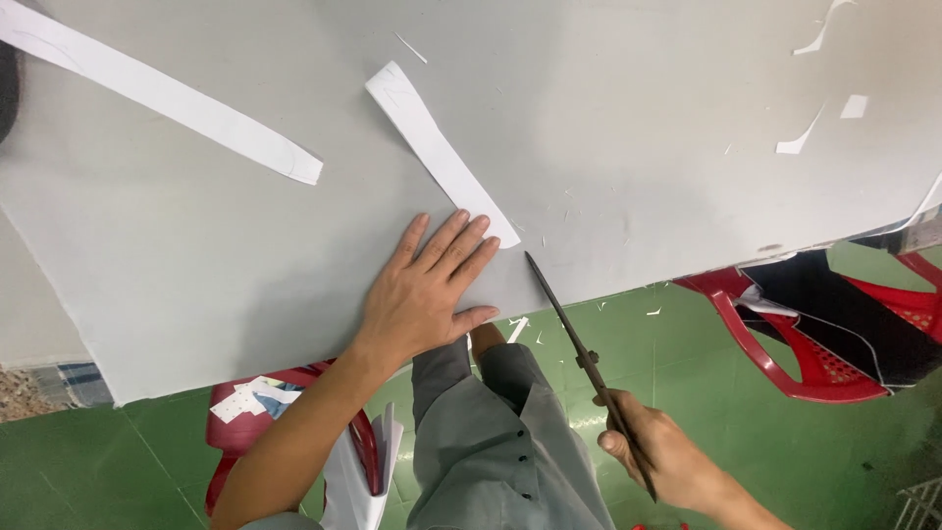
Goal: The person uses large shears to cut a long white fabric strip into smaller pieces on a worktable. The person repeatedly cuts the strip, adjusts the fabric, and trims the edges of the cut pieces.
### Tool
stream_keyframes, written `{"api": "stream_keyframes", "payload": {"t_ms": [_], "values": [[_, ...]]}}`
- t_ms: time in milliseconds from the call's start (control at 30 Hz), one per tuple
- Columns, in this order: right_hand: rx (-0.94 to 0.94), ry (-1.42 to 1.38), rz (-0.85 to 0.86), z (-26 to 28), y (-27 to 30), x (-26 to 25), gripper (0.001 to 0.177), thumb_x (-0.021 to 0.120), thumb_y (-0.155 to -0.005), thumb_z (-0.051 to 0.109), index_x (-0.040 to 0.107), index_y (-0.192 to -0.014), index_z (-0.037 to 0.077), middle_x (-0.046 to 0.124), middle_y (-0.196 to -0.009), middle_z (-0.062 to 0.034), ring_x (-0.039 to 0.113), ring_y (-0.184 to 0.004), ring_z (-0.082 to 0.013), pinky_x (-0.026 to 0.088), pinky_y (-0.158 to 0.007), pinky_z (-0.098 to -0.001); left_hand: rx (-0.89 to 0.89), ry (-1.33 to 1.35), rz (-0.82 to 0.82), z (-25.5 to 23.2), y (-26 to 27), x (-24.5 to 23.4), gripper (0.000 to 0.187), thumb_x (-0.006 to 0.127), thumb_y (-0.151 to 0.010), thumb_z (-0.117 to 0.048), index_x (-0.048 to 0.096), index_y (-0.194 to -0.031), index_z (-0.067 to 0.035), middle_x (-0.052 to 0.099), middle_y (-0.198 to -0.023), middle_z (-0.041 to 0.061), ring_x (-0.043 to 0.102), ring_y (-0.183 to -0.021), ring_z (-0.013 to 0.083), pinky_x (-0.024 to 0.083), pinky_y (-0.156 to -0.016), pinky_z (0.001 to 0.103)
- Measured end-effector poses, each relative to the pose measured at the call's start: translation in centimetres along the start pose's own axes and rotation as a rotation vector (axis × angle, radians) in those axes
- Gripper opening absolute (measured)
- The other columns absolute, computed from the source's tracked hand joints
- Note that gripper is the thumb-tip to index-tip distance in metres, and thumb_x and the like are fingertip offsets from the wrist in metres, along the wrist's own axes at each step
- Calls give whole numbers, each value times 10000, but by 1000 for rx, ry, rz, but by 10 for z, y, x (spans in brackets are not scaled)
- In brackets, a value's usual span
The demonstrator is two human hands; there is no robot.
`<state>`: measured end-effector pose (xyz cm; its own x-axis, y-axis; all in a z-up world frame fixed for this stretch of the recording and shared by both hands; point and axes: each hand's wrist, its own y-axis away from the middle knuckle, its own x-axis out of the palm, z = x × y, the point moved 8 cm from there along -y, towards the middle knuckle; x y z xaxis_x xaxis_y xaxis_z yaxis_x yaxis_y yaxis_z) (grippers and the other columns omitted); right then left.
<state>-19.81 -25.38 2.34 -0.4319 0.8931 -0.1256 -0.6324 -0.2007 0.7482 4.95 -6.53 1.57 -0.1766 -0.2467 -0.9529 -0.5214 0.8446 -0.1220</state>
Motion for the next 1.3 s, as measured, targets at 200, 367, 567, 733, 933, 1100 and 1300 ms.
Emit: {"api": "stream_keyframes", "payload": {"t_ms": [200, 367, 567, 733, 933, 1100, 1300], "values": [[83, -123, 147, 23, -18, 2, 726, 406, -904, 666, 561, -1260, 52, 497, -632, 27, 523, -459, -110, 489, -407, -287, 2, 13, 4, 1, 1, 3, 742, 490, -1010, -689, 565, -1495, -133, 482, -1584, 82, 432, -1473, 251, 341, -1211, 483], [32, -37, 96, 29, -30, 2, 658, 391, -947, 607, 551, -1250, 45, 460, -551, 33, 452, -411, -119, 410, -414, -309, -5, 20, -3, 3, 1, 2, 729, 509, -1007, -689, 568, -1490, -145, 489, -1579, 70, 441, -1466, 253, 344, -1211, 483], [28, 5, 40, 31, -37, 1, 578, 433, -977, 543, 563, -1213, 32, 340, -547, 39, 333, -413, -124, 296, -405, -332, -4, 40, -1, 4, 1, 3, 730, 508, -1012, -687, 558, -1501, -148, 476, -1588, 72, 422, -1478, 257, 335, -1216, 484], [33, 53, 13, 30, -40, 2, 582, 436, -972, 551, 560, -1194, 28, 374, -534, 33, 357, -407, -131, 305, -402, -348, -5, 34, 10, 4, 2, 5, 743, 529, -1002, -695, 546, -1511, -154, 466, -1596, 67, 408, -1487, 257, 324, -1222, 488], [37, 50, 0, 28, -39, 2, 585, 424, -976, 547, 564, -1196, 23, 362, -539, 38, 342, -406, -122, 300, -397, -347, -2, 35, 17, 4, 1, 2, 732, 518, -1007, -687, 553, -1502, -148, 467, -1593, 77, 414, -1482, 264, 331, -1217, 488], [29, 77, -18, 30, -39, 0, 639, 382, -961, 590, 587, -1167, 21, 358, -523, 36, 343, -385, -120, 296, -382, -348, -10, 48, -4, 4, 0, 1, 712, 546, -1005, -671, 571, -1486, -146, 483, -1581, 76, 428, -1473, 265, 346, -1209, 493], [48, 102, -24, 29, -38, -2, 612, 396, -964, 578, 589, -1147, 27, 361, -517, 29, 343, -385, -125, 296, -390, -348, -7, 47, -3, 4, 0, 1, 711, 568, -1001, -667, 567, -1486, -147, 485, -1579, 71, 431, -1471, 265, 353, -1205, 493]]}}
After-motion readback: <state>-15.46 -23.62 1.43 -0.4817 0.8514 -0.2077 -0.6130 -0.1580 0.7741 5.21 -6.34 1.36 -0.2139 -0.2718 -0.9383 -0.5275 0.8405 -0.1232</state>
